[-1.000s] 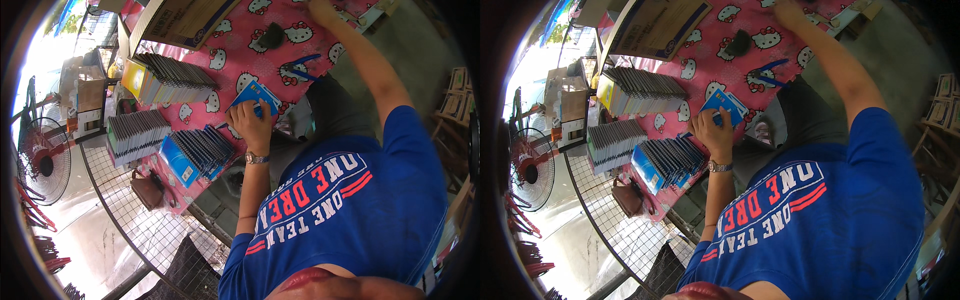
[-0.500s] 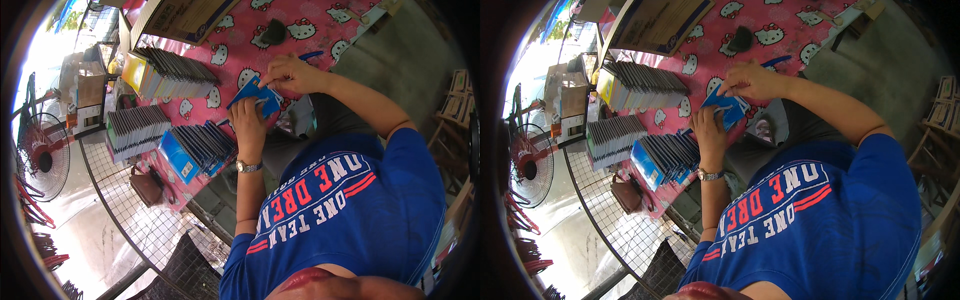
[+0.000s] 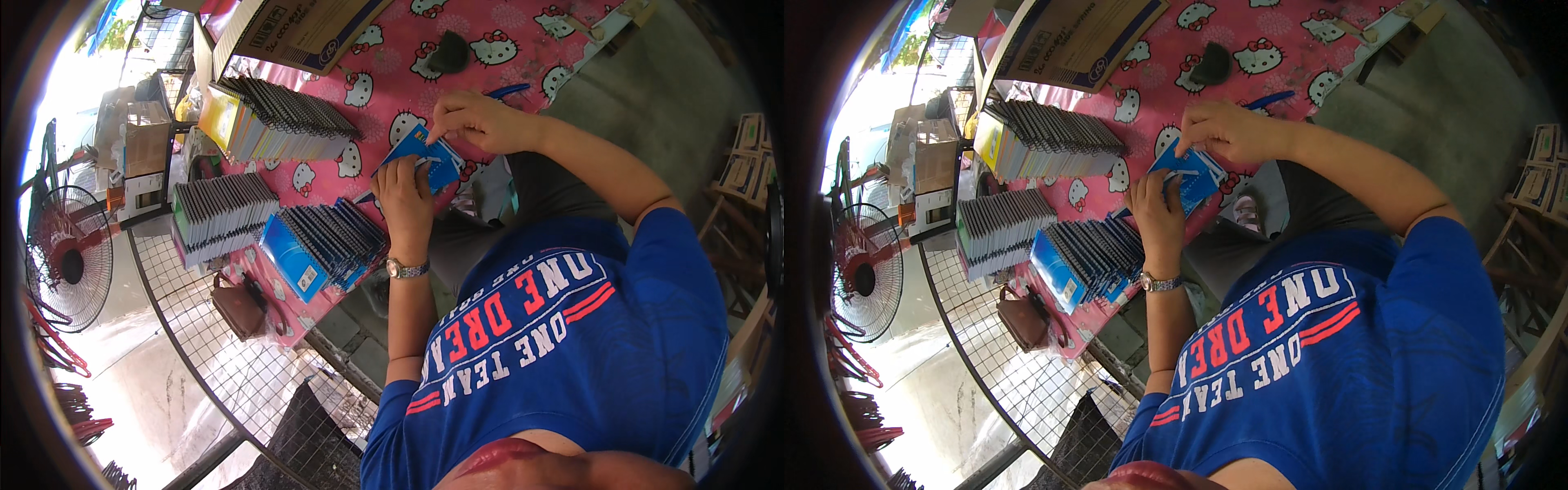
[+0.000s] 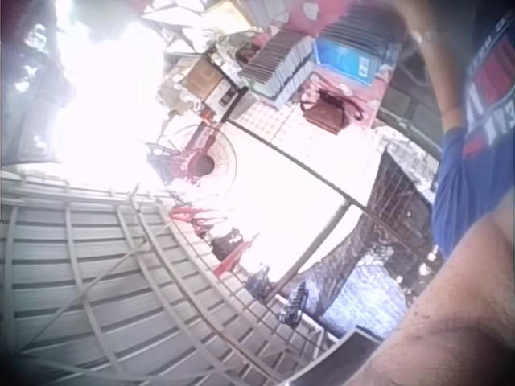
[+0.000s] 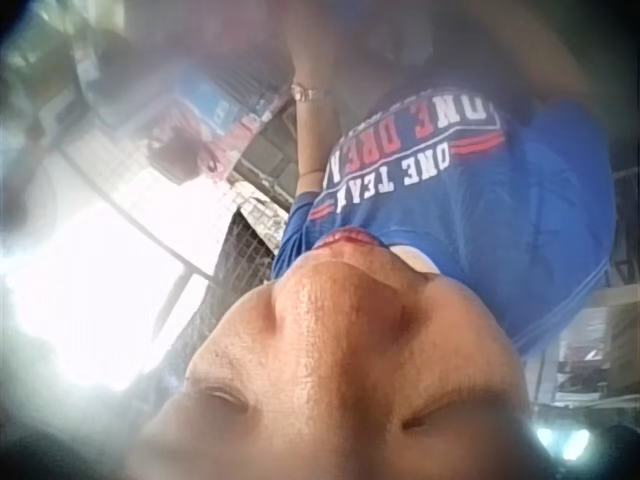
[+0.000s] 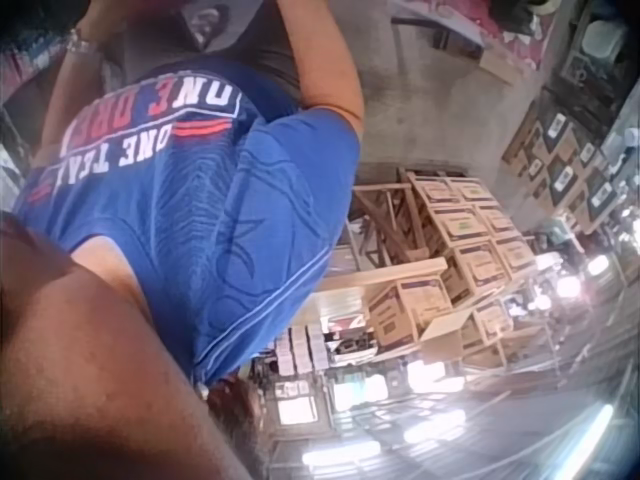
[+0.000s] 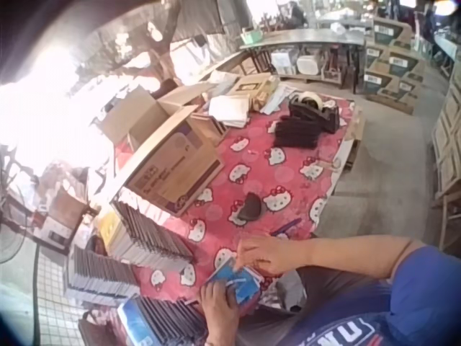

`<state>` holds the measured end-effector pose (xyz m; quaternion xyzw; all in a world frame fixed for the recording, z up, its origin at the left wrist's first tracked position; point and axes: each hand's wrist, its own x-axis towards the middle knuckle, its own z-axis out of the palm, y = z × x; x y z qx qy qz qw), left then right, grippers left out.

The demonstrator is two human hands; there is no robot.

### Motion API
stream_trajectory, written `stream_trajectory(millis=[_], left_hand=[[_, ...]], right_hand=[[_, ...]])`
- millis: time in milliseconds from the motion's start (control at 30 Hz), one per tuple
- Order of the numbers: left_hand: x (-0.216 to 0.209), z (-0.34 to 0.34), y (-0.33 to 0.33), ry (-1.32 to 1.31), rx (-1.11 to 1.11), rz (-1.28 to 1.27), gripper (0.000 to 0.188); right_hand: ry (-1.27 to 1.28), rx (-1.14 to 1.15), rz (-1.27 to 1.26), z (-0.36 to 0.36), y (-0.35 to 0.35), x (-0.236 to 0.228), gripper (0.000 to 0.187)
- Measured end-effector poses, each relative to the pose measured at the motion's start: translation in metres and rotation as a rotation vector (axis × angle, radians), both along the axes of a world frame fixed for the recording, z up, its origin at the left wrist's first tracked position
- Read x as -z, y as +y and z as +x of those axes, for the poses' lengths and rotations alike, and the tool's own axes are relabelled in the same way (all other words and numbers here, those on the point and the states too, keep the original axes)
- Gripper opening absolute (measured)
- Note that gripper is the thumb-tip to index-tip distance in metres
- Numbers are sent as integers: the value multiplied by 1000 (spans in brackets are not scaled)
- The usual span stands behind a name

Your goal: The person trims a blue notebook with small cutters and places it onto a stack.

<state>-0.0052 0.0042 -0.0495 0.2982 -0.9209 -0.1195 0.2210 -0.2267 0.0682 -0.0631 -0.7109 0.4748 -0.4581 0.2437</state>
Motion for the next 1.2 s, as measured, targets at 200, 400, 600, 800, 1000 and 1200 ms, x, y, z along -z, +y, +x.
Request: stream_trajectory(millis=[200, 400, 600, 800, 1000, 1200], left_hand=[[-2, -2, 2, 4, 12, -9, 21], [-6, -1, 7, 18, 37, 2, 28], [-4, 3, 6, 21, 58, -10, 26], [5, 12, -5, 51, 84, 13, 23], [-8, 16, 3, -94, -130, -265, 30], [7, 10, -6, 92, -42, -1, 35]], right_hand=[[-171, -13, 131, 2, -4, 0, 20], [26, 32, 177, 10, 10, -29, 27], [200, -28, 181, 14, 3, -36, 29], [485, 360, 214, -42, -69, 29, 38], [498, 261, 168, -66, -84, 37, 55], [-205, -443, 718, -24, -49, -25, 47]])
